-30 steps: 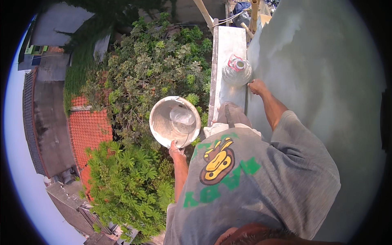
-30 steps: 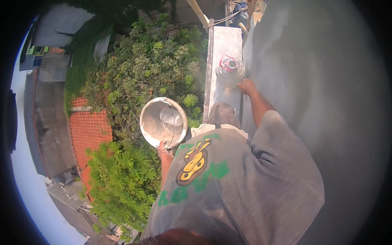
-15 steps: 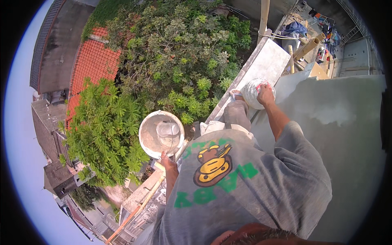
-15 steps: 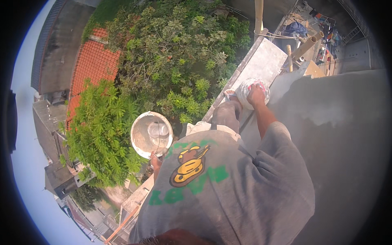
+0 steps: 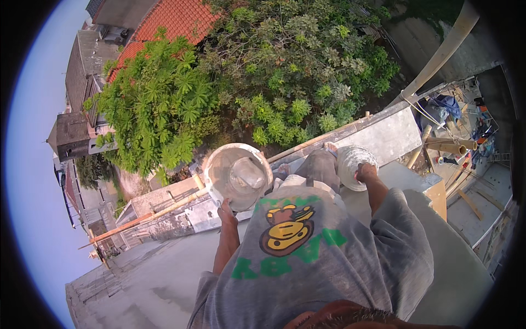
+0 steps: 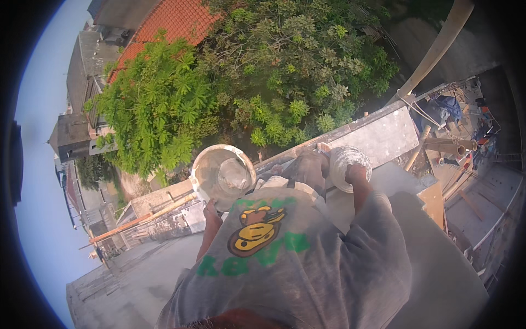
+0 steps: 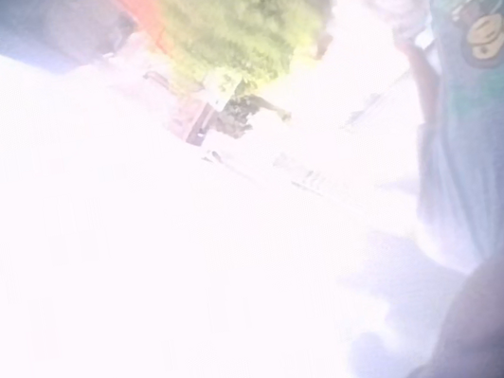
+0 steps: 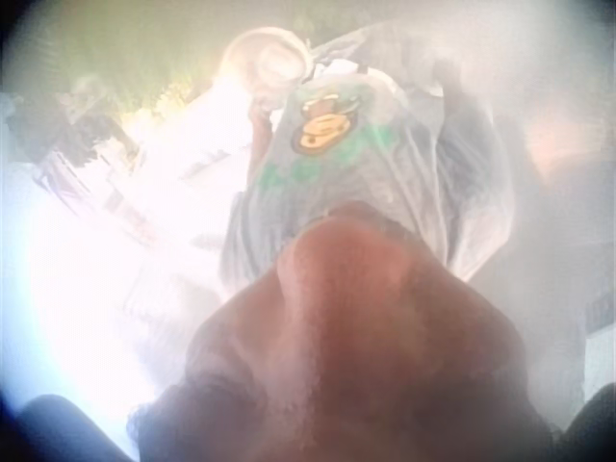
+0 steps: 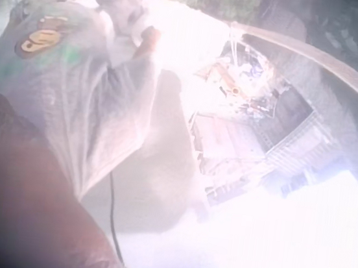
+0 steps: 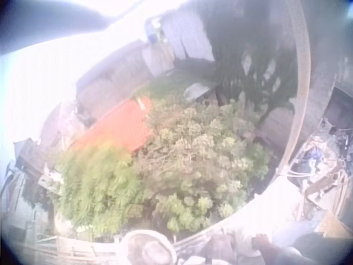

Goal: The person stands on bamboo scaffolding and applies a white plaster mixture to a curved exterior wall. They scoop the mixture from a bucket using a small cup and spread it onto the wall surface, working along the curve.

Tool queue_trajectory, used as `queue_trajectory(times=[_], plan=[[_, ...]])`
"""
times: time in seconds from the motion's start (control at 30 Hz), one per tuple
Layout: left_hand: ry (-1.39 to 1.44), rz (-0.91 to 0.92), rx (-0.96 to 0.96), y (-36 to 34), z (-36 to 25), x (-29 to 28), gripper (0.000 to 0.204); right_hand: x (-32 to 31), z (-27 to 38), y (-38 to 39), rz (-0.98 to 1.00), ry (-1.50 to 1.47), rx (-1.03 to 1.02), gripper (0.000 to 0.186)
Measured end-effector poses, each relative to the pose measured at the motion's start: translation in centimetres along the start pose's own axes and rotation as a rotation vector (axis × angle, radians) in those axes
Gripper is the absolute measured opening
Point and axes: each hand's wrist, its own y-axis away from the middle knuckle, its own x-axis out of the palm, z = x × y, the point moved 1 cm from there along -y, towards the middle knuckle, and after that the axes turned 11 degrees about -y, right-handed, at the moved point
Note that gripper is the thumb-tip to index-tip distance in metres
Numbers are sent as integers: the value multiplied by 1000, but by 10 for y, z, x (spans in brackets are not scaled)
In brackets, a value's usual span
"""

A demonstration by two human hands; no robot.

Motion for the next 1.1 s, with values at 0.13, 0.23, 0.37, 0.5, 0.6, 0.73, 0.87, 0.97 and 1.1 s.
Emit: queue_trajectory(times=[0.13, 0.23, 0.37, 0.5, 0.6, 0.73, 0.87, 0.97, 1.1], plan=[[4, -174, -97, 1, 46, -17, 46, 2, -9, -7, 95, -128, -94, 35], [50, -160, -114, 20, 59, -1, 43, 29, -39, -17, 98, -154, -53, 38], [189, -319, -215, 45, 89, -25, 39, 2, -5, 24, 209, -112, -97, 31], [185, -426, -283, 47, 102, -24, 37, -8, -14, 21, 187, -30, -151, 34], [199, -509, -351, 49, 118, -32, 38, -14, -19, 23, 133, -10, -243, 34], [310, -589, -435, 50, 143, -32, 39, -25, -36, 12, 133, -73, -285, 33], [551, -702, -467, 68, 182, -39, 39, -39, -9, 33, 75, -521, 175, 35], [719, -640, -493, 51, 200, 15, 41, -41, -90, -34, -72, -574, -23, 34], [713, -744, -612, 78, 215, 11, 43, -62, -55, -27, -15, -349, -25, 16]])
